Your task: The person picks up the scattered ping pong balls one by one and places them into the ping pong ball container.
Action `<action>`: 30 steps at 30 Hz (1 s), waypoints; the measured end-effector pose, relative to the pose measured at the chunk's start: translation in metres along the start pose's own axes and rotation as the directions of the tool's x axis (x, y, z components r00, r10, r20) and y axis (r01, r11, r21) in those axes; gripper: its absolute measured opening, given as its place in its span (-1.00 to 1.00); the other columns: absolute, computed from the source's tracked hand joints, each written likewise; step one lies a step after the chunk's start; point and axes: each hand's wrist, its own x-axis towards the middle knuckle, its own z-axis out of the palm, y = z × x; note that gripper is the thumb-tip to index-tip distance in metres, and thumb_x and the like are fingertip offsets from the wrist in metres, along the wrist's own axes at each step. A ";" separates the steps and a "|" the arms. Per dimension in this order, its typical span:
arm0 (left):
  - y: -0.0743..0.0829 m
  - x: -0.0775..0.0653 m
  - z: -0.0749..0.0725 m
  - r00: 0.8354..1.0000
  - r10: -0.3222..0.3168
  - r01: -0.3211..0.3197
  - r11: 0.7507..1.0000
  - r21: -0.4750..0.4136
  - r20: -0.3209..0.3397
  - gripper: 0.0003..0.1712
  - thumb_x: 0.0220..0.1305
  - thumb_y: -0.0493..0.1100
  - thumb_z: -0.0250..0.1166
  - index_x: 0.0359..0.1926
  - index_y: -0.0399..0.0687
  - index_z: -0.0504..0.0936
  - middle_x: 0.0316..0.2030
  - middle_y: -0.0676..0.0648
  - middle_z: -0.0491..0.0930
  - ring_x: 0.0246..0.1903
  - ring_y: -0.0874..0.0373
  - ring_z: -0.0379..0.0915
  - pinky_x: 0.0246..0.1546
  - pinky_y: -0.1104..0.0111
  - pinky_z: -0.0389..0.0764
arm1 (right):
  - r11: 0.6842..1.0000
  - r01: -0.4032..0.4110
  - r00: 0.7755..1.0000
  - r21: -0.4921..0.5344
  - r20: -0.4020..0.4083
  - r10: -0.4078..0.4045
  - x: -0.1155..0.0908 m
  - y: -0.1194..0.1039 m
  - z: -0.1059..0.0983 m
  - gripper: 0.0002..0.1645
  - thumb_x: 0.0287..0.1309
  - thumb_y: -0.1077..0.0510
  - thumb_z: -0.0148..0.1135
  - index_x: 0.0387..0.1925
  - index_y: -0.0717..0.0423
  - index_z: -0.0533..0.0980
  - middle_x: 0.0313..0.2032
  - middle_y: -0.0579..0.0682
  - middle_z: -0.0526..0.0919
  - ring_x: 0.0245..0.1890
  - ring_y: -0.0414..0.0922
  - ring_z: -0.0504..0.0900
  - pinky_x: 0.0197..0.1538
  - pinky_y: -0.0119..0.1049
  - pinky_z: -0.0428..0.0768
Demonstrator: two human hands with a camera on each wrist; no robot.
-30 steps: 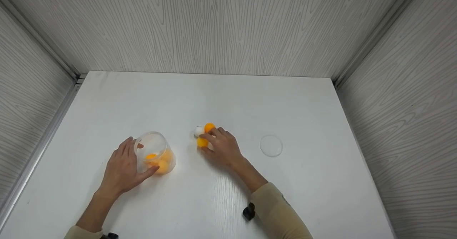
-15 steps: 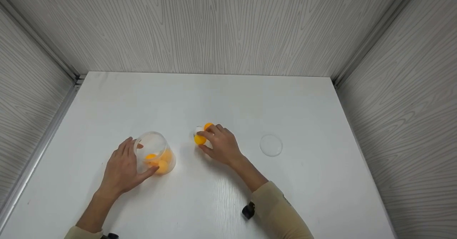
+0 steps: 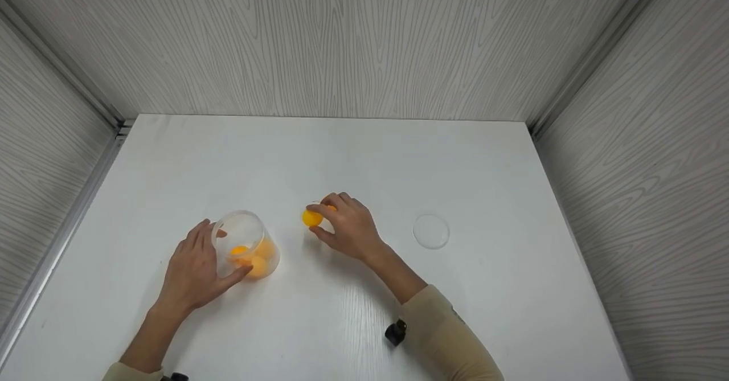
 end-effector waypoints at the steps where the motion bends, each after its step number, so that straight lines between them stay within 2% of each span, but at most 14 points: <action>1: 0.000 0.000 0.000 1.000 -0.001 0.001 1.000 -0.002 0.002 0.15 0.10 0.50 0.38 0.30 -0.44 0.50 0.33 -0.34 0.55 0.44 -0.27 0.39 0.34 -0.07 0.58 | 1.000 -0.002 1.000 0.003 -0.002 0.002 0.001 -0.001 -0.001 -0.56 0.13 0.00 0.60 0.06 -0.09 0.71 -0.13 -0.04 0.72 -0.15 -0.08 0.69 -0.11 -0.29 0.77; 13: -0.001 0.000 0.001 0.999 0.018 -0.018 1.000 -0.018 -0.035 0.10 0.08 0.48 0.41 0.23 -0.44 0.55 0.29 -0.34 0.57 0.41 -0.29 0.42 0.31 -0.08 0.61 | 0.997 0.021 0.999 0.077 -0.051 -0.017 0.013 -0.012 -0.010 -0.53 0.10 0.02 0.62 0.07 -0.10 0.71 -0.13 -0.03 0.73 -0.13 -0.08 0.69 -0.10 -0.28 0.78; 30: 0.001 0.000 -0.001 1.000 -0.007 0.007 1.000 -0.010 0.006 0.14 0.10 0.50 0.38 0.30 -0.42 0.50 0.34 -0.33 0.54 0.43 -0.27 0.39 0.35 -0.09 0.59 | 0.996 0.057 0.997 0.063 -0.055 -0.053 0.033 -0.026 -0.025 -0.57 0.18 0.00 0.57 0.09 -0.13 0.70 -0.10 -0.05 0.73 -0.16 -0.11 0.67 -0.13 -0.36 0.75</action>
